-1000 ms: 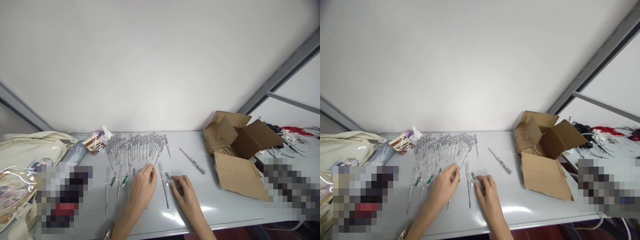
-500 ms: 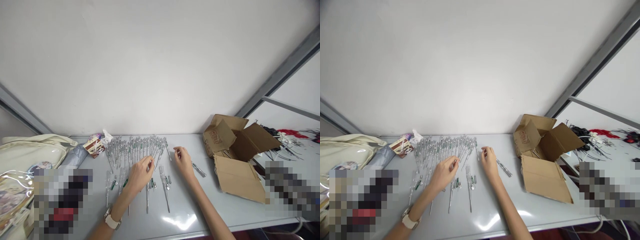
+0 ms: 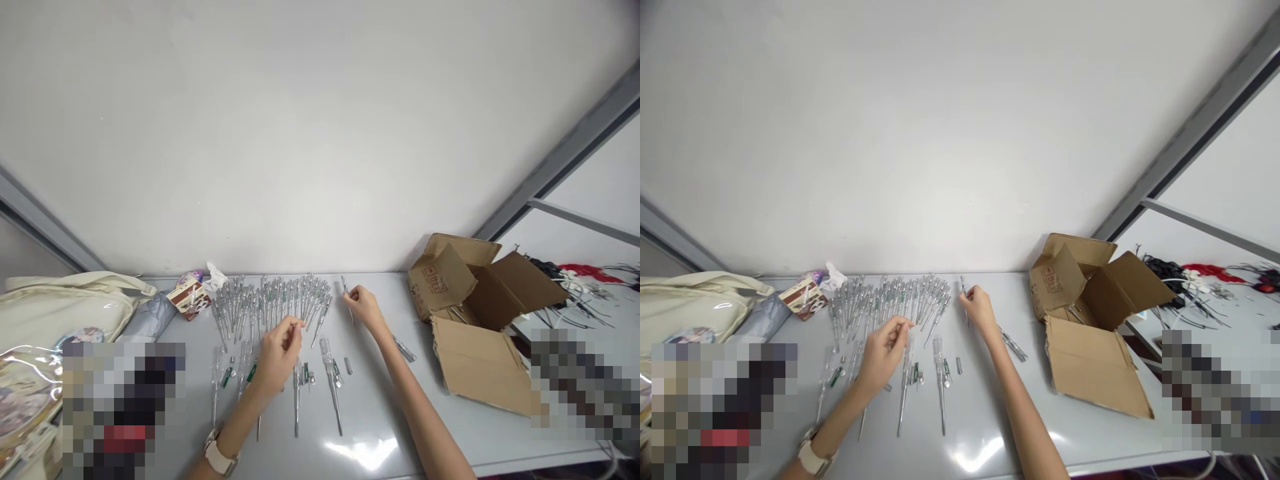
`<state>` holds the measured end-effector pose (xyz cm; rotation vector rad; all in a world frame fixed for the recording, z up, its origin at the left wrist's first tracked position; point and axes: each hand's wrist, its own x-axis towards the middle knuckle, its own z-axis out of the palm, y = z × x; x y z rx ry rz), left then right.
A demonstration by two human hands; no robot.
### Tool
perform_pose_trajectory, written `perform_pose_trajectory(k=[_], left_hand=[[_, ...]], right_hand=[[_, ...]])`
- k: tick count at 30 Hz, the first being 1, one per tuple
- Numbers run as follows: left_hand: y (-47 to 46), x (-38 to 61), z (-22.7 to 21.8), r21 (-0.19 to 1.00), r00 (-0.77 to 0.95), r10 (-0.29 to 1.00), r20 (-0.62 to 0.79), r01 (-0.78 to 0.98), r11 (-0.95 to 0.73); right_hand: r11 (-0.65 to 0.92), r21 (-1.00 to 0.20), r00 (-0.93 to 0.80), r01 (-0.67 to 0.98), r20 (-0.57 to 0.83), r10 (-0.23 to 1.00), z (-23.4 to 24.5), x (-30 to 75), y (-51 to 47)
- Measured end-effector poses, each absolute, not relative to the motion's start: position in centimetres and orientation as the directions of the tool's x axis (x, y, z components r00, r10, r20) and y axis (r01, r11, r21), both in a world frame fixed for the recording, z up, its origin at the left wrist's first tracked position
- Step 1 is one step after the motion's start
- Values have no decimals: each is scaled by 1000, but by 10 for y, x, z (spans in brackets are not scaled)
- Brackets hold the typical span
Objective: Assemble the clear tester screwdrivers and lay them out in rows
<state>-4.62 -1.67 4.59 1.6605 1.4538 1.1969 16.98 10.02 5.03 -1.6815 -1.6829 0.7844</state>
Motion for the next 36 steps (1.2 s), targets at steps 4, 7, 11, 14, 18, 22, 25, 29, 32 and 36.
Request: perform_pose_trajectory(k=[4, 7, 11, 14, 18, 22, 25, 29, 32, 36], left_hand=[[-12, -44, 53, 999, 55, 998, -17, 29, 16], [-13, -41, 54, 992, 168, 981, -100, -63, 111], [-17, -41, 54, 972, 151, 973, -172, -133, 193], [-18, -42, 57, 944, 132, 967, -220, -220, 245], [-17, -42, 60, 939, 137, 962, -238, -221, 264], [-16, -41, 59, 936, 138, 957, -254, -215, 280], [-15, -41, 57, 939, 111, 958, -265, -195, 282], [-14, -44, 55, 944, 95, 959, -268, -175, 281], [-14, -44, 54, 947, 91, 960, -266, -163, 278], [-13, -44, 57, 945, 75, 960, -270, -167, 279]], right_hand=[[88, -863, -156, 497, 10, 988, 72, 155, 45], [50, -960, -405, 275, -68, 912, 83, 130, -5], [90, -949, -402, 301, -41, 915, 87, 122, -40], [84, -916, -248, 391, -17, 968, 76, 148, -39], [-4, -784, -65, 621, -57, 996, 48, 186, -30], [-38, -705, -73, 709, -127, 989, 29, 187, -32], [-35, -687, -51, 726, -105, 993, 29, 176, -35], [-71, -711, -19, 700, -117, 993, 36, 169, -33], [-74, -791, -87, 607, -159, 983, 40, 166, -30], [-44, -830, -120, 557, -134, 984, 39, 158, -26]])
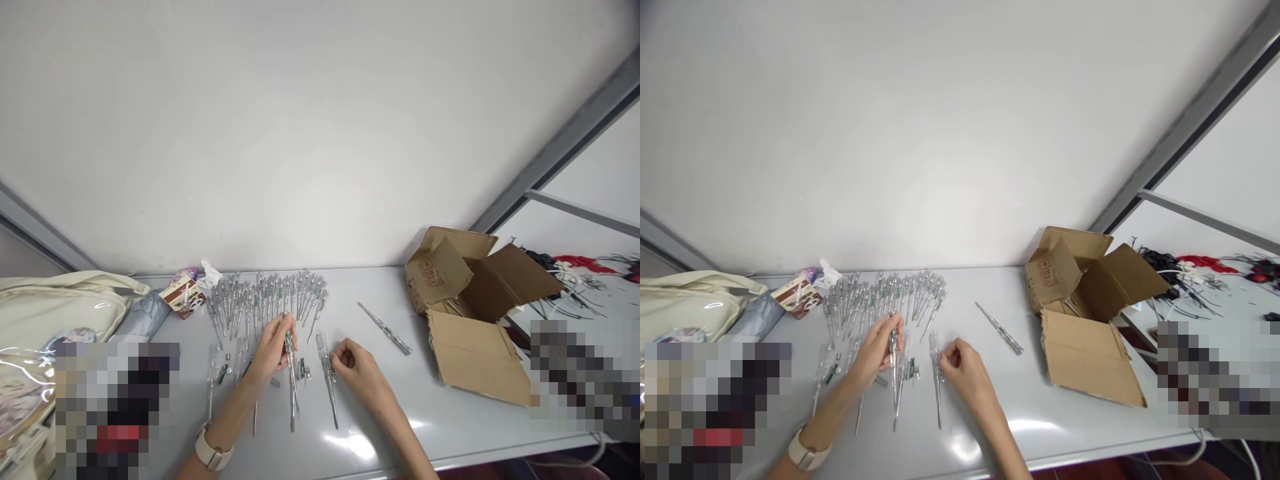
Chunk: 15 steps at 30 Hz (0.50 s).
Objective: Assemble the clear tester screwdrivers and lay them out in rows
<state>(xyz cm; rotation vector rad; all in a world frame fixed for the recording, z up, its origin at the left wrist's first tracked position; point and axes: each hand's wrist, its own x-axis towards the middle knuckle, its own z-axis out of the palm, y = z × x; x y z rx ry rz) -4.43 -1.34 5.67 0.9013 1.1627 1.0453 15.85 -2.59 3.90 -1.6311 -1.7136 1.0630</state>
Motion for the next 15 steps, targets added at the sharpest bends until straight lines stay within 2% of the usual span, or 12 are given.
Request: perform_pose_trajectory(k=[3, 12, 15], left_hand=[[-13, -45, 59, 945, 71, 958, -276, -161, 284], [-12, -46, 56, 941, 58, 955, -292, -161, 298], [-12, -46, 55, 950, 90, 960, -264, -146, 275]], right_hand=[[-48, -797, -81, 601, -121, 989, 35, 154, -24], [32, -802, -137, 597, -63, 989, 33, 162, -24], [59, -787, -86, 615, 8, 996, 38, 178, -19]])
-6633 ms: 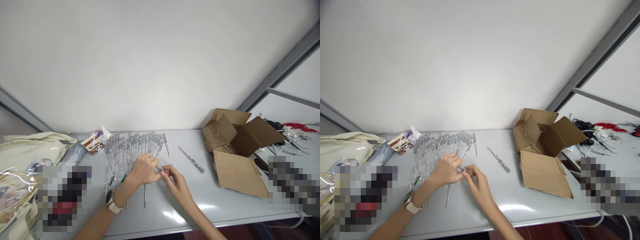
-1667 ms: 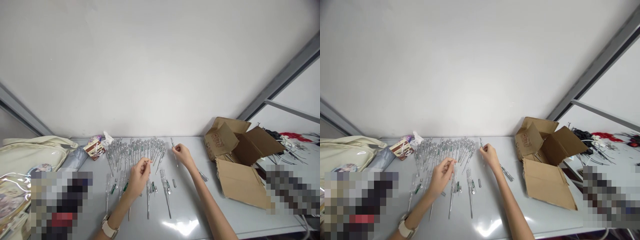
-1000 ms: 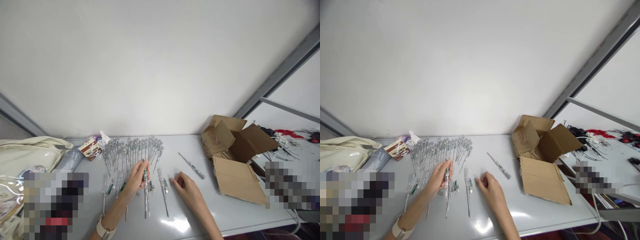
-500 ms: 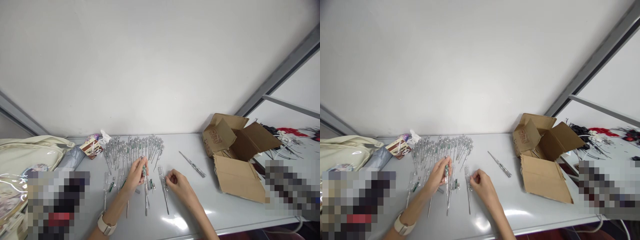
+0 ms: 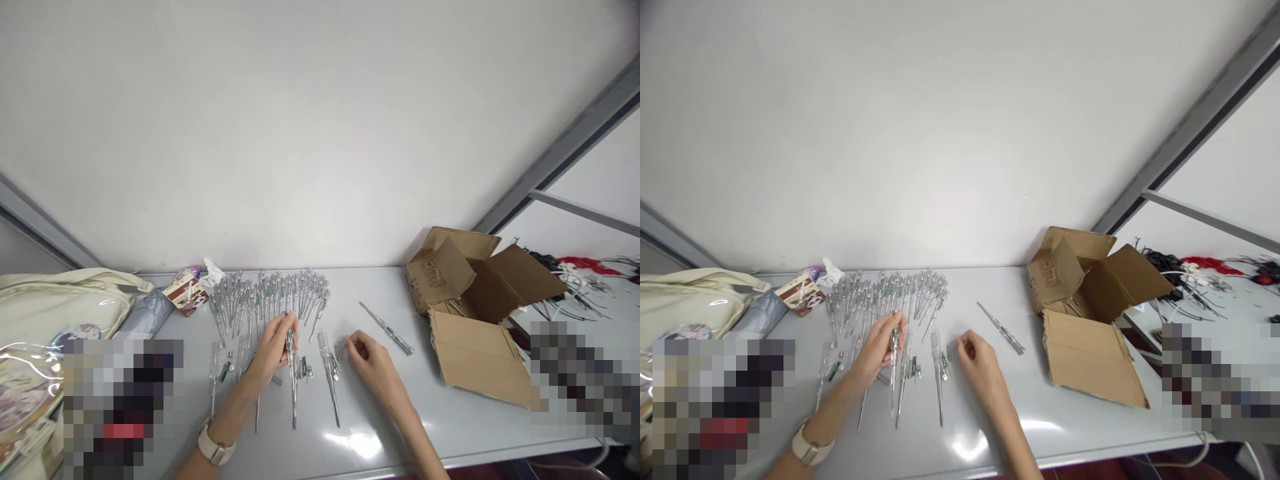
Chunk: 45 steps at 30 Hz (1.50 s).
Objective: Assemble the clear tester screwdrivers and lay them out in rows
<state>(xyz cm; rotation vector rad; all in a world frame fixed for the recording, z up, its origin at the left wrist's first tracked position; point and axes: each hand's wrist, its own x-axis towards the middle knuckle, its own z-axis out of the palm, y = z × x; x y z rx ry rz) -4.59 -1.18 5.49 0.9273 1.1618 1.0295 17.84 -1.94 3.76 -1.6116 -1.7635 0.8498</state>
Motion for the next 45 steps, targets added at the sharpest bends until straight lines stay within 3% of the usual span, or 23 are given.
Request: perform_pose_trajectory(k=[4, 7, 9, 12, 14, 17, 21, 45], left_hand=[[-16, -47, 63, 983, 225, 964, -144, -77, 164], [-23, -49, 76, 983, 311, 949, -43, 181, -14], [-27, -50, 83, 915, 327, 944, 54, 362, -178], [-29, -51, 83, 734, 339, 918, 207, 566, -375], [-27, -53, 77, 614, 326, 903, 279, 663, -428], [-24, -54, 67, 508, 298, 888, 350, 737, -447], [-23, -54, 63, 469, 306, 878, 369, 754, -460], [-21, -55, 53, 270, 381, 839, 388, 824, -499]], right_hand=[[58, -558, 171, 828, 350, 921, 24, 219, -3], [-40, -414, 221, 909, 400, 890, 4, 246, 9], [-9, -464, 184, 886, 333, 925, -4, 256, 11], [54, -682, 150, 730, 236, 960, 7, 255, 2], [79, -818, 77, 570, 150, 986, 27, 247, -11], [115, -903, -183, 413, 41, 982, 62, 230, -31], [154, -881, -303, 448, 12, 953, 90, 211, -45], [230, -807, -385, 544, 4, 923, 97, 214, -40]])
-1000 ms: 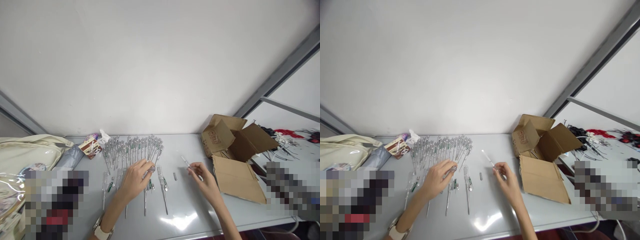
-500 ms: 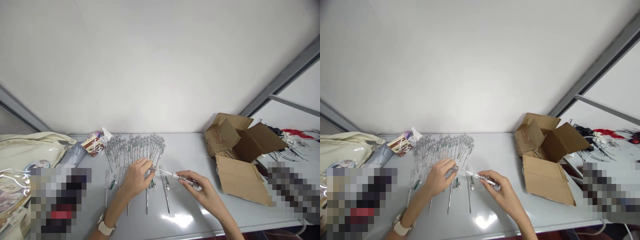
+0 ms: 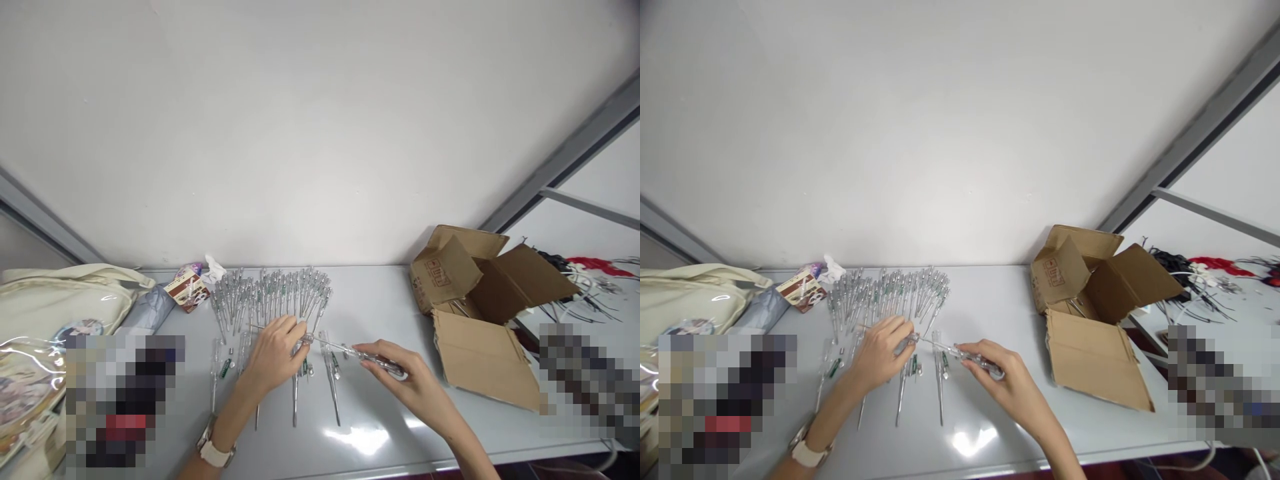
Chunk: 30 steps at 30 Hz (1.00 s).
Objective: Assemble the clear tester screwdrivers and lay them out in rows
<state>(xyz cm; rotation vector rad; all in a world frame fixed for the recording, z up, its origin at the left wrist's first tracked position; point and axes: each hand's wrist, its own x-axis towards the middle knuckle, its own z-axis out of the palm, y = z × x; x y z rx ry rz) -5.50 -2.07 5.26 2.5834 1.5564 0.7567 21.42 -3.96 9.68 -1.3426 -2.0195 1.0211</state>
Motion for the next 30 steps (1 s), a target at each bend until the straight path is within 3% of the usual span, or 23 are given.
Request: perform_pose_trajectory(k=[19, 30], left_hand=[[-21, -55, 50, 338, 359, 849, 387, 802, -493], [-20, -56, 51, 320, 390, 844, 368, 799, -509]], right_hand=[[203, -808, -381, 553, -28, 924, 100, 212, -43], [166, -832, -400, 530, -72, 914, 99, 215, -37]])
